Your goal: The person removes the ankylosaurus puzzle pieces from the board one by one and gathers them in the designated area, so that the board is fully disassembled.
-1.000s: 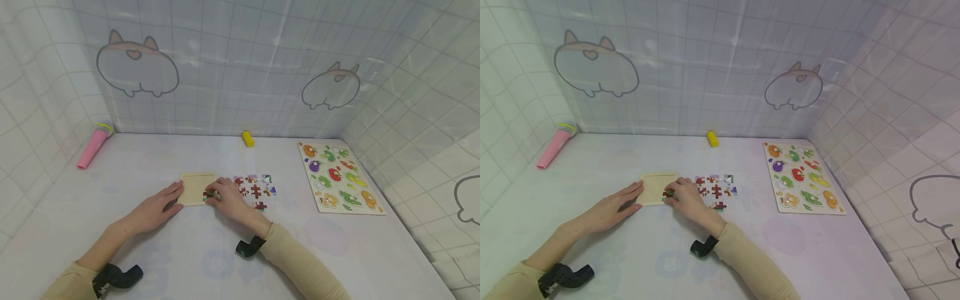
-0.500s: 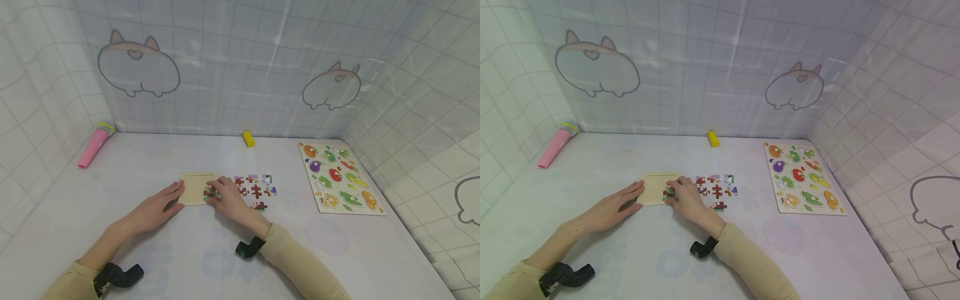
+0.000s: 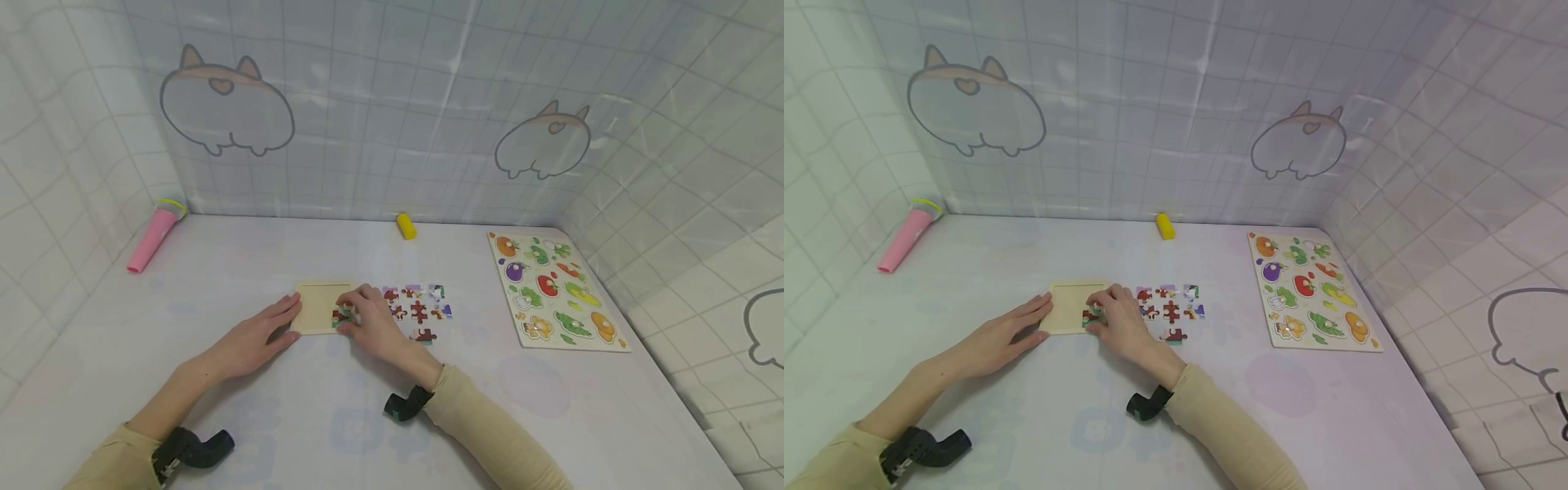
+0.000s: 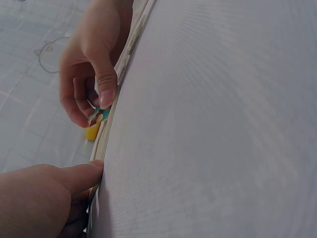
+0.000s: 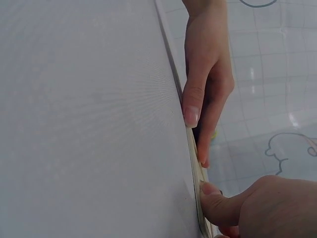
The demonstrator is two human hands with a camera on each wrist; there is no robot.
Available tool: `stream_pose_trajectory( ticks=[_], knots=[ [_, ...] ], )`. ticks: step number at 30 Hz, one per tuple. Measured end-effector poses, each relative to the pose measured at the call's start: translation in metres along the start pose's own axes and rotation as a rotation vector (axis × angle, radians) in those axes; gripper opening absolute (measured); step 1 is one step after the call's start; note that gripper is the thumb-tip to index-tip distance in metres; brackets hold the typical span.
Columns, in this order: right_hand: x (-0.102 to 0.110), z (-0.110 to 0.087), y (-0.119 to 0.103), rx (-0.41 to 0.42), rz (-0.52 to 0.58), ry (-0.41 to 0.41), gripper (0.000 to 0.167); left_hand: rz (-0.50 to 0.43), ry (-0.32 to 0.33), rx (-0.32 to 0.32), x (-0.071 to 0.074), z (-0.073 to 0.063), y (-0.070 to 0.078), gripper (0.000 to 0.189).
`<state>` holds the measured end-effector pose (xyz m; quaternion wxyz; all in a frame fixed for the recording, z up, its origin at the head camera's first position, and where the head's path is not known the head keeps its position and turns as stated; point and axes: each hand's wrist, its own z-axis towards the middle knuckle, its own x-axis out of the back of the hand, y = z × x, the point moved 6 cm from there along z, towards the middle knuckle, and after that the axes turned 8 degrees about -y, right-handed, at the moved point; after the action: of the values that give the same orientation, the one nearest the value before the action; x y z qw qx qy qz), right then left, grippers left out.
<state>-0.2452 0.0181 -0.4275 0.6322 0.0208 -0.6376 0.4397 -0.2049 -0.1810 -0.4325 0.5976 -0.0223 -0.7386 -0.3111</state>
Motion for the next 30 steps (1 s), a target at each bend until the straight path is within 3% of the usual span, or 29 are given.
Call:
stream_pose_trajectory(
  ticks=[23,30],
  knots=[
    [-0.0017,0.0031,-0.0105,0.023,0.039,-0.064,0.036,-0.006,-0.005,0.007,0.0054,-0.0037,0.0009,0.064],
    [0.0008,0.0012,-0.0080,-0.013,0.147,-0.065,0.033,-0.020,-0.010,0.007,-0.0015,-0.0039,-0.0024,0.065]
  ],
)
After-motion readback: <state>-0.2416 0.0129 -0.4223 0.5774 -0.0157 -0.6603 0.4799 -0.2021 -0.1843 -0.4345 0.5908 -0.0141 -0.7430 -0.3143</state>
